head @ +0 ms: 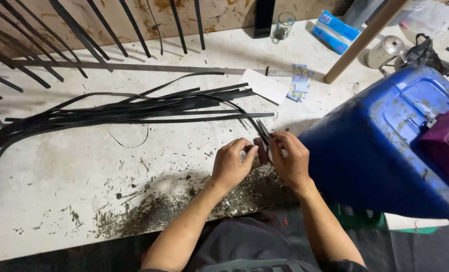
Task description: The person applies a finish to long leather strips by pulling them through a dye applicator machine and then hangs them on a wire using clothespins to dry.
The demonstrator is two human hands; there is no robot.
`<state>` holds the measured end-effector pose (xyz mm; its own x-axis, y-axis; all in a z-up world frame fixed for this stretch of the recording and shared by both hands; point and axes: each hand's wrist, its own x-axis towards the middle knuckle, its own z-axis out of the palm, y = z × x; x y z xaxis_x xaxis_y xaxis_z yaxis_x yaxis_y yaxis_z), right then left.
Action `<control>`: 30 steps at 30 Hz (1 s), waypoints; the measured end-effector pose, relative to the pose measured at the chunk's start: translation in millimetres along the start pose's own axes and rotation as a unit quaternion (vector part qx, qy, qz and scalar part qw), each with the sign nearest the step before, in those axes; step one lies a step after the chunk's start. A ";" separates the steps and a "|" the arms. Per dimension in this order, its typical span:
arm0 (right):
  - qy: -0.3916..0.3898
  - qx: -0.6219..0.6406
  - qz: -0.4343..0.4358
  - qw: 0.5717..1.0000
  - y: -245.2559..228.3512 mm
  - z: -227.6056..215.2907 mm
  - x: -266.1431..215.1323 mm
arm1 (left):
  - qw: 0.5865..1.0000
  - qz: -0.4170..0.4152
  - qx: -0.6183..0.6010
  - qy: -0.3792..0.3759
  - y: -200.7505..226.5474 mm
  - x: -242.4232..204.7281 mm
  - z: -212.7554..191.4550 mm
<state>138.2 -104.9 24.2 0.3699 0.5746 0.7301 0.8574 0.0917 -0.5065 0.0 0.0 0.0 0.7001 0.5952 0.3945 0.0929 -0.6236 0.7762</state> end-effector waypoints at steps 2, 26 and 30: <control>-0.016 0.002 0.020 1.000 19.3 20.0 1.0 | 1.000 -0.014 -0.011 -0.004 -13.8 12.8 -0.4; -0.310 -0.232 0.180 0.904 260.9 272.3 -39.8 | 0.990 -0.140 -0.005 -0.015 -80.8 93.1 -15.8; -0.216 -0.244 0.099 0.940 267.9 274.7 -46.6 | 0.991 -0.132 -0.007 -0.004 -88.9 90.8 -10.5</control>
<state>252.3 116.4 -271.5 0.4498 0.8279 0.3351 0.8882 -0.3756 -0.2646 47.9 114.8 -28.0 0.6585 0.7323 0.1733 0.2632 -0.4398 0.8587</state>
